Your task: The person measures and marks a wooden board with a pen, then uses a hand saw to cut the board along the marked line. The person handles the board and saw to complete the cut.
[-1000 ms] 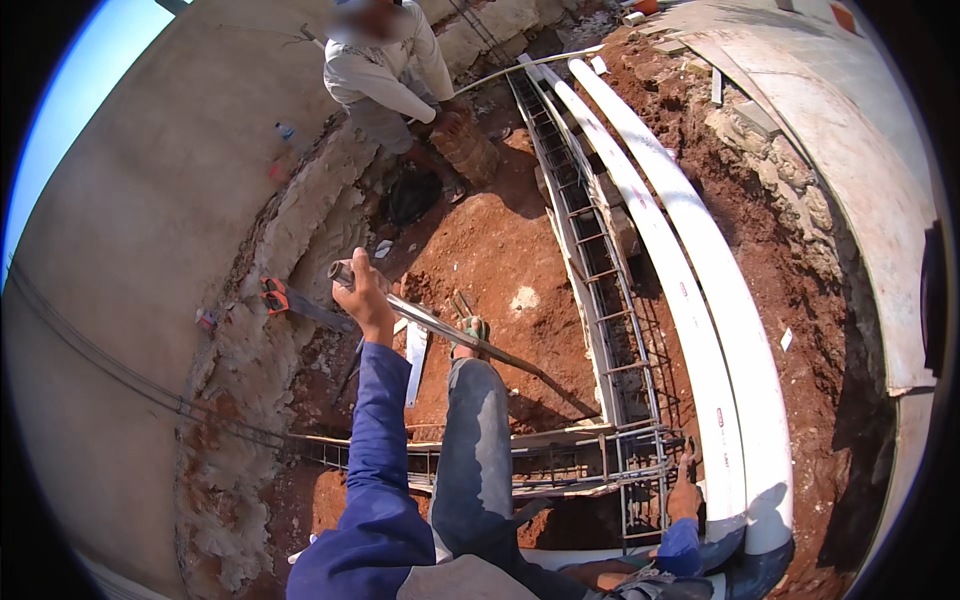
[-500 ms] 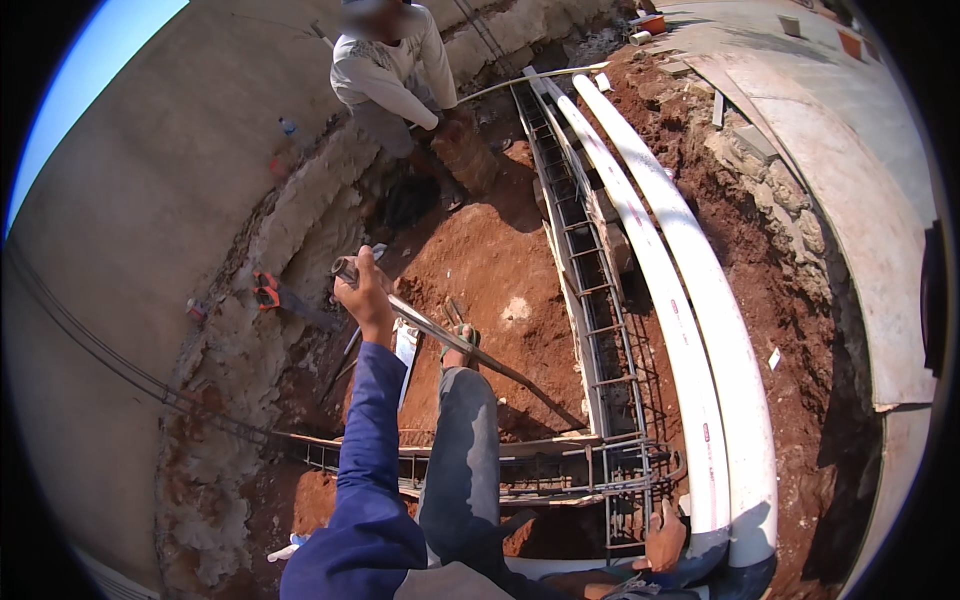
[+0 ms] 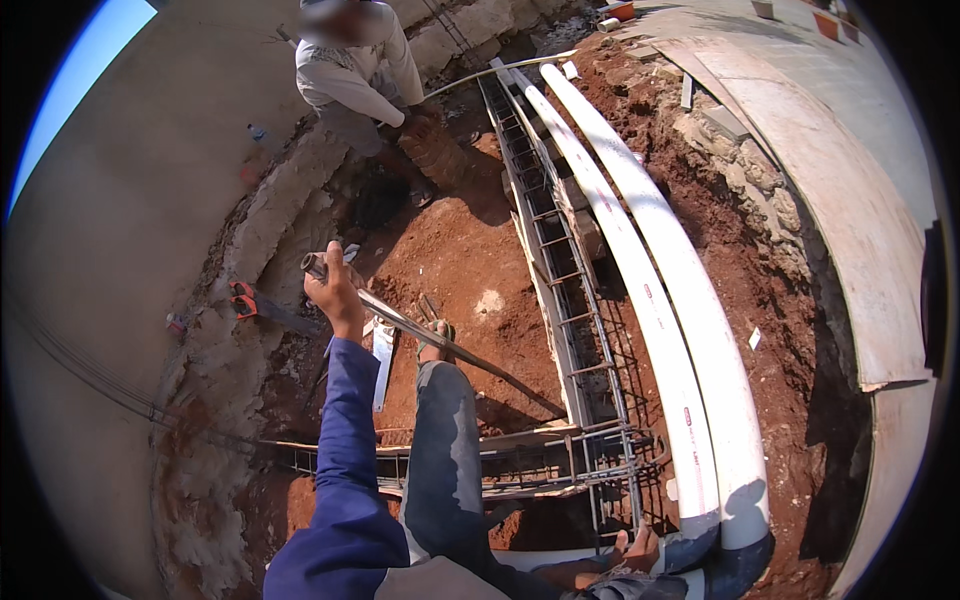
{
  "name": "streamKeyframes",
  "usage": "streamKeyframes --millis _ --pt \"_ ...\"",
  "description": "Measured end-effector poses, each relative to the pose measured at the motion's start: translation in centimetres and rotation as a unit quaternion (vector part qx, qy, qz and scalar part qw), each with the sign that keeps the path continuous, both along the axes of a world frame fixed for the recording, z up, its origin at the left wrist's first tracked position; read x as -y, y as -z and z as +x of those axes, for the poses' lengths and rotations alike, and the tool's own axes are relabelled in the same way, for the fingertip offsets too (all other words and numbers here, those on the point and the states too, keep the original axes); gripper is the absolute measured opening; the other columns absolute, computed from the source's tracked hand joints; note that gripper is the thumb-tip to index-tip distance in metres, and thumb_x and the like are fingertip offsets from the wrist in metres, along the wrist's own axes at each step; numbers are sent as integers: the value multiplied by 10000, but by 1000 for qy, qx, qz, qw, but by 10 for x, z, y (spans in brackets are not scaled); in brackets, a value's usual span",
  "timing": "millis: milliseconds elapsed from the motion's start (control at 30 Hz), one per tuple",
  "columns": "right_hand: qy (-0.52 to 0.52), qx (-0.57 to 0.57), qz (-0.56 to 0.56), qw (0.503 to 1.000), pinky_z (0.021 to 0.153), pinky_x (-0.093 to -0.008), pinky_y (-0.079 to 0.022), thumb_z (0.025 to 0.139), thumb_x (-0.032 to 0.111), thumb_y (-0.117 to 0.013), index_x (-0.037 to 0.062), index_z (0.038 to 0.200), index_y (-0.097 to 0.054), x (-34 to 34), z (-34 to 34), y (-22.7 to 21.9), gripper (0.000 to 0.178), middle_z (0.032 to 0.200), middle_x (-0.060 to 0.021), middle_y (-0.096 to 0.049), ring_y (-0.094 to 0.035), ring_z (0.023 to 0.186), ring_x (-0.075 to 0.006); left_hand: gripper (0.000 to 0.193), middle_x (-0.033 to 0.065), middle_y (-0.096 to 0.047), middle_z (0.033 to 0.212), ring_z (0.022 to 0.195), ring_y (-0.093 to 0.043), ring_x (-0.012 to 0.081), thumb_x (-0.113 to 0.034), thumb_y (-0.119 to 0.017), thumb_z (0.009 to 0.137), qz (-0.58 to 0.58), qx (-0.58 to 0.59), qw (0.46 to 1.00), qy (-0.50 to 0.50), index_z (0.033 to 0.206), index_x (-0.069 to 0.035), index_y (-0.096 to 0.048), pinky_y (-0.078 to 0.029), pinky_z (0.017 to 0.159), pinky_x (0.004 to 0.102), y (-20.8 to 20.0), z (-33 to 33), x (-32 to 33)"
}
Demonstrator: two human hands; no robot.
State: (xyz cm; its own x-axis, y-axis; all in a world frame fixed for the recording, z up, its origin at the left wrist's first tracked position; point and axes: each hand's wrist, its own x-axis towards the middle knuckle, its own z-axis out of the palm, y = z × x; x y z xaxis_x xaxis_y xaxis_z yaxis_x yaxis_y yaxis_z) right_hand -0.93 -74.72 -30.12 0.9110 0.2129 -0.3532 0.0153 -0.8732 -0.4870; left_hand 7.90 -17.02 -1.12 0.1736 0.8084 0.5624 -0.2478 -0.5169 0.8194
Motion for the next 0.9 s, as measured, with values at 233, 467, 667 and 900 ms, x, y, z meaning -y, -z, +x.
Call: streamKeyframes --millis 233,467,667,900 --pt "57 71 60 994 897 -471 -440 899 328 -634 37 1195 -626 -63 27 -17 415 1122 -168 -617 -591 1037 -354 335 -22 -403 598 479 -370 88 -165 -675 935 19 -57 998 -28 675 -108 -473 -318 474 275 -15 3 -39" --pt "59 84 87 991 879 -456 -446 866 302 -673 55 1186 -640 -73 45 -10 406 1116 -141 -628 -601 1018 -346 280 2 -401 619 511 -363 118 -100 -652 928 55 -33 995 -82 698 -61 -497 -322 494 306 -39 6 -43" --pt "56 77 93 991 876 -453 -443 876 324 -643 55 1187 -641 -78 49 -6 411 1109 -130 -627 -605 1010 -330 309 4 -394 610 503 -347 120 -98 -647 926 50 -35 996 -64 677 -64 -469 -324 487 304 -46 -7 -60" --pt "59 94 73 991 842 -452 -455 847 306 -678 63 1172 -654 -81 46 -5 406 1103 -126 -633 -612 974 -336 303 3 -386 599 506 -324 114 -89 -665 901 53 -25 997 -52 672 -71 -467 -323 493 305 -46 -6 -67"
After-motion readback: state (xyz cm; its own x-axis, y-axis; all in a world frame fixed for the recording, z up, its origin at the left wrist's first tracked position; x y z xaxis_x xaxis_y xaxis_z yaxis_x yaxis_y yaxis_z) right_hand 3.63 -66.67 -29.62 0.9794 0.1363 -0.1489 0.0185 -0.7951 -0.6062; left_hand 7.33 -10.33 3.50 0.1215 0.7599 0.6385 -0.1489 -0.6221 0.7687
